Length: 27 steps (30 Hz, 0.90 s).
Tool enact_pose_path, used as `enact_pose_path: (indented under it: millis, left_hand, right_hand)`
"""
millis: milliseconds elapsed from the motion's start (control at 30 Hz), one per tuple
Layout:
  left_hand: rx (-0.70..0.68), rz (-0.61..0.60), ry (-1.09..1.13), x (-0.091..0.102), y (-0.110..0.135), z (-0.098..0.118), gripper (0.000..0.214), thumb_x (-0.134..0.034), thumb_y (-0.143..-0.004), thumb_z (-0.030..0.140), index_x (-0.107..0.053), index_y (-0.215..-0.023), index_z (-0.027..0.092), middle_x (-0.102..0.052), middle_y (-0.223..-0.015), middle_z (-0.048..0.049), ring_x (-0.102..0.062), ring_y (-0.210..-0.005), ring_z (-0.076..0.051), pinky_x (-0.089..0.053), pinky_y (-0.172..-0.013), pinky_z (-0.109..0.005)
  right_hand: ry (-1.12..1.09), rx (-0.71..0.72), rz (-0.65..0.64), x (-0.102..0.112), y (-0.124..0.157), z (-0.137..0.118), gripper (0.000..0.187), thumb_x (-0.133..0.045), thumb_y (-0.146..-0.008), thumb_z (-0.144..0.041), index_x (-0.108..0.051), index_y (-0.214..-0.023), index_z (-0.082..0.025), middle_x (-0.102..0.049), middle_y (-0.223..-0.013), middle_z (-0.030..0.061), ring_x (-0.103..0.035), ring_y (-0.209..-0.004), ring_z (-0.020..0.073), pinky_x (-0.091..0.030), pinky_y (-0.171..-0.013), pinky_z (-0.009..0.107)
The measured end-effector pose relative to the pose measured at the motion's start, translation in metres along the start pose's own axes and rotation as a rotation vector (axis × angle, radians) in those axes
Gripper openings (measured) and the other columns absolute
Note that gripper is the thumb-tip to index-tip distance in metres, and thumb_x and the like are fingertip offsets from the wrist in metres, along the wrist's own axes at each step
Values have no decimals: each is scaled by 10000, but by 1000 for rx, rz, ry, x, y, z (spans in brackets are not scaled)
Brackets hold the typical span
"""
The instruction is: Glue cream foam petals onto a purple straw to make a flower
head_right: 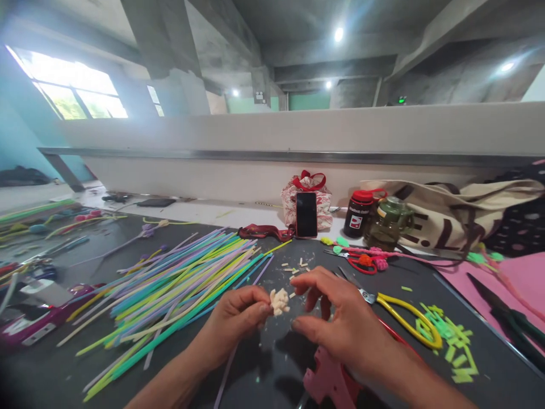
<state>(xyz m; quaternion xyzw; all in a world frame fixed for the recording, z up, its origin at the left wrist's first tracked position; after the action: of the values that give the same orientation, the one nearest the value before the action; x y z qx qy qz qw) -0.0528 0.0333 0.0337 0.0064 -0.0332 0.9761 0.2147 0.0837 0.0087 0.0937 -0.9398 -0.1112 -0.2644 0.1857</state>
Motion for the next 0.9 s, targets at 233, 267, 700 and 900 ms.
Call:
enact_pose_path:
  millis: [233, 267, 700, 900]
  left_hand:
    - [-25, -39, -91, -6, 0, 6, 185, -576, -750, 299, -595, -651, 144, -488, -559, 39, -403, -536, -69, -308, -539, -192]
    - [-24, -36, -105, -6, 0, 6, 191, -576, -750, 304, -594, -650, 143, -485, -559, 39, -403, -538, -70, -309, -539, -192]
    - [84, -101, -30, -14, -1, -3, 211, -586, -735, 324, -604, -666, 126, -468, -531, 47, -381, -510, -59, -295, -516, -183]
    - [96, -125, -10, -17, 0, -7, 218, -578, -741, 335, -613, -681, 128, -481, -522, 44, -386, -496, -56, -292, -503, -182]
  right_hand:
    - [82, 123, -30, -1, -1, -8, 340, -638, -689, -153, -564, -1011, -234, -571, -892, 3, -529, -701, 122, -420, -557, 232]
    - [73, 124, -37, -2, -2, -8, 332, -634, -697, -167, -564, -1014, -234, -572, -905, 6, -530, -711, 125, -421, -562, 235]
    - [29, 107, -83, -2, -13, -11, 165, -611, -697, -140, -608, -833, -233, -566, -948, 22, -554, -773, 141, -450, -583, 231]
    - [56, 68, -90, -6, -11, -11, 172, -577, -701, -110, -593, -831, -221, -579, -948, 20, -542, -729, 125, -444, -584, 229]
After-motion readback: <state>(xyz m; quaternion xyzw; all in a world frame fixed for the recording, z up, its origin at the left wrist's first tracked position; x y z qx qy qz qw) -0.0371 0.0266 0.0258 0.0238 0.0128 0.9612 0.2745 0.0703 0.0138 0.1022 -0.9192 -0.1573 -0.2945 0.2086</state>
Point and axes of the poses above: each hand's wrist, its own y-axis away from the middle knuckle, its own x-axis out of the back of the hand, z = x × y, the point moved 9 cm from there along -y, towards the middle knuckle
